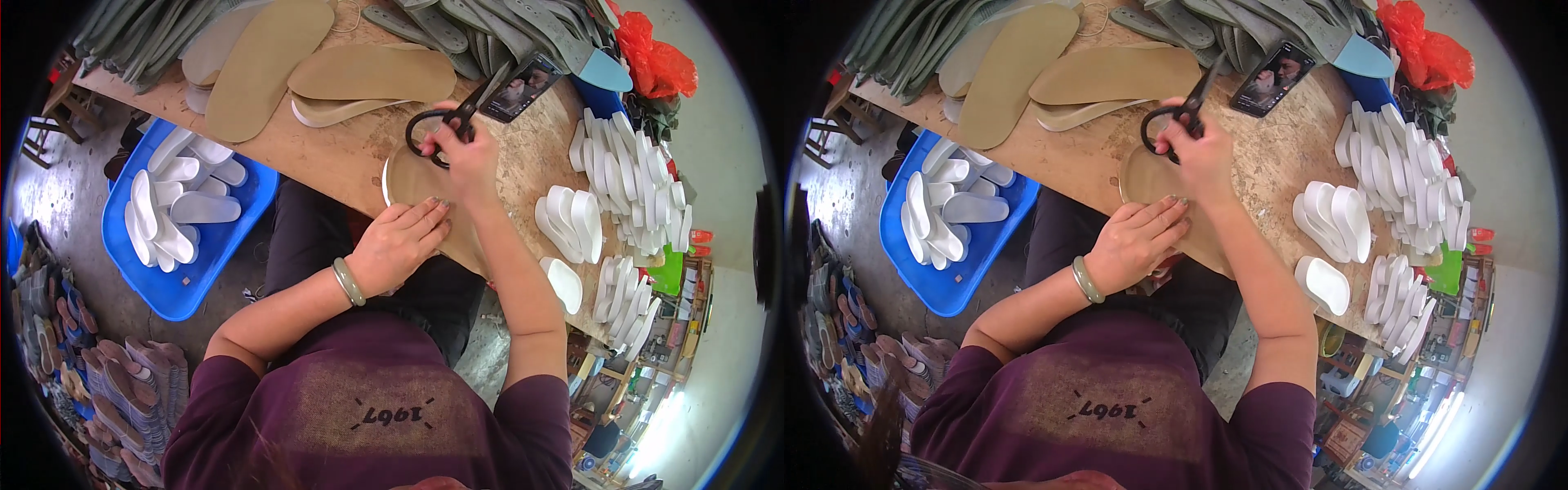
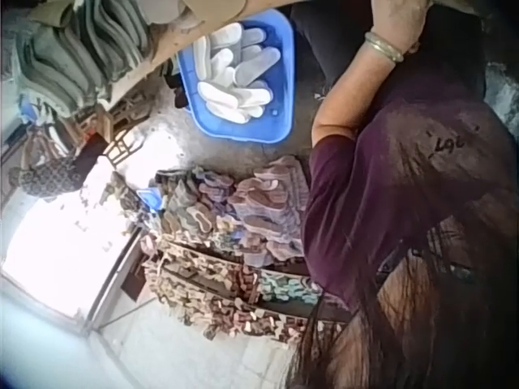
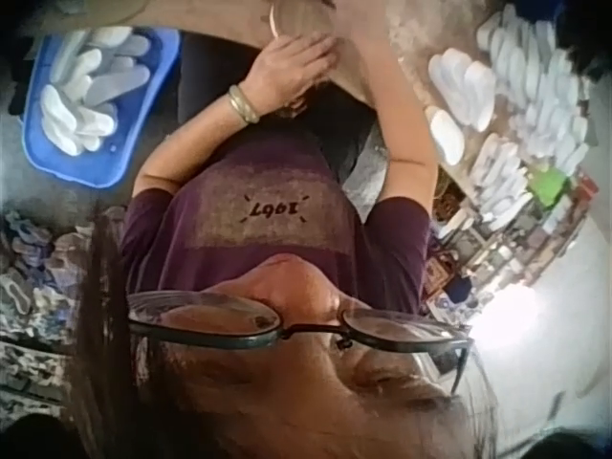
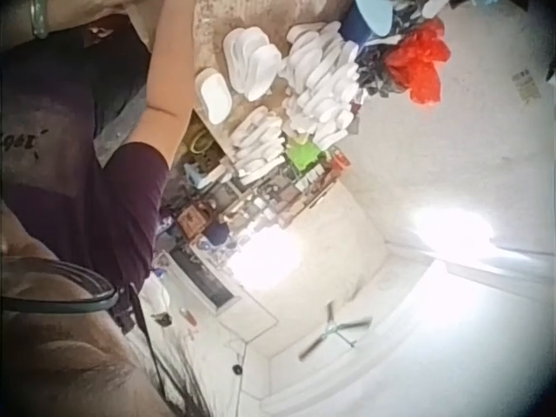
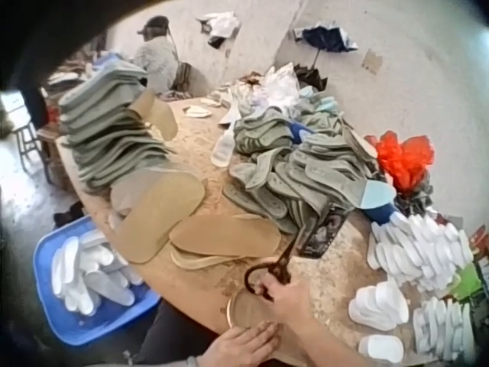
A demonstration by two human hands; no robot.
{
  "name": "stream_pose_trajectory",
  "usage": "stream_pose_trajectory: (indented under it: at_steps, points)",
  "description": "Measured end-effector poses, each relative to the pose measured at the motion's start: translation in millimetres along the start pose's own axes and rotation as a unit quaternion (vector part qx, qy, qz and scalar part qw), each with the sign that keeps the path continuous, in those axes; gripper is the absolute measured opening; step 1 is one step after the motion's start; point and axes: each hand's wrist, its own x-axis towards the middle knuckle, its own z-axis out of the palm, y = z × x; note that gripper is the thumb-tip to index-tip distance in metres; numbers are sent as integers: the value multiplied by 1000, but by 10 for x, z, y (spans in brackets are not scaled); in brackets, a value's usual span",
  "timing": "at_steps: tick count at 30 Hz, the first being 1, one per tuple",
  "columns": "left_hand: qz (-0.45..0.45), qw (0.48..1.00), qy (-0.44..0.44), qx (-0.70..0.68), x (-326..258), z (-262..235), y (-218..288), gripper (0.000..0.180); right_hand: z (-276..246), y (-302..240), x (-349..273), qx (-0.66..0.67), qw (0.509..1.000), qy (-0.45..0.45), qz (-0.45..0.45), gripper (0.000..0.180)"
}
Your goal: The recorder attaches an insole to a shoe sole and trims the excess material with scissors.
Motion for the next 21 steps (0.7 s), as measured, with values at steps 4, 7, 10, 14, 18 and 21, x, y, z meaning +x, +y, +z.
stream_pose_trajectory:
  at_steps: [4, 7, 10, 14, 18, 21]
  points:
    - [4, 1000, 0, 2, 10, 14, -7, 40, -132, 13, 27, 177, 980, 93, 9, 22]
    - [3, 1000, 3, 0, -25, 13, 3, 39, -184, -114, -234, -71, 996, -48, -26, 21]
    - [0, 1000, 8, 4, -18, 19, 1, 36, -188, -80, -249, -320, 906, -164, -222, 34]
    - [3, 1000, -8, -2, -46, 17, 25, 37, -48, -29, -293, -411, 820, -139, -374, 47]
    - [-8, 1000, -23, -3, -30, -23, 28, 41, 100, 87, -291, -374, 853, -43, -361, 37]
    - [0, 1000, -10, -3, 50, -85, 54, 40, 115, -73, -196, -246, 968, 9, -52, 28]
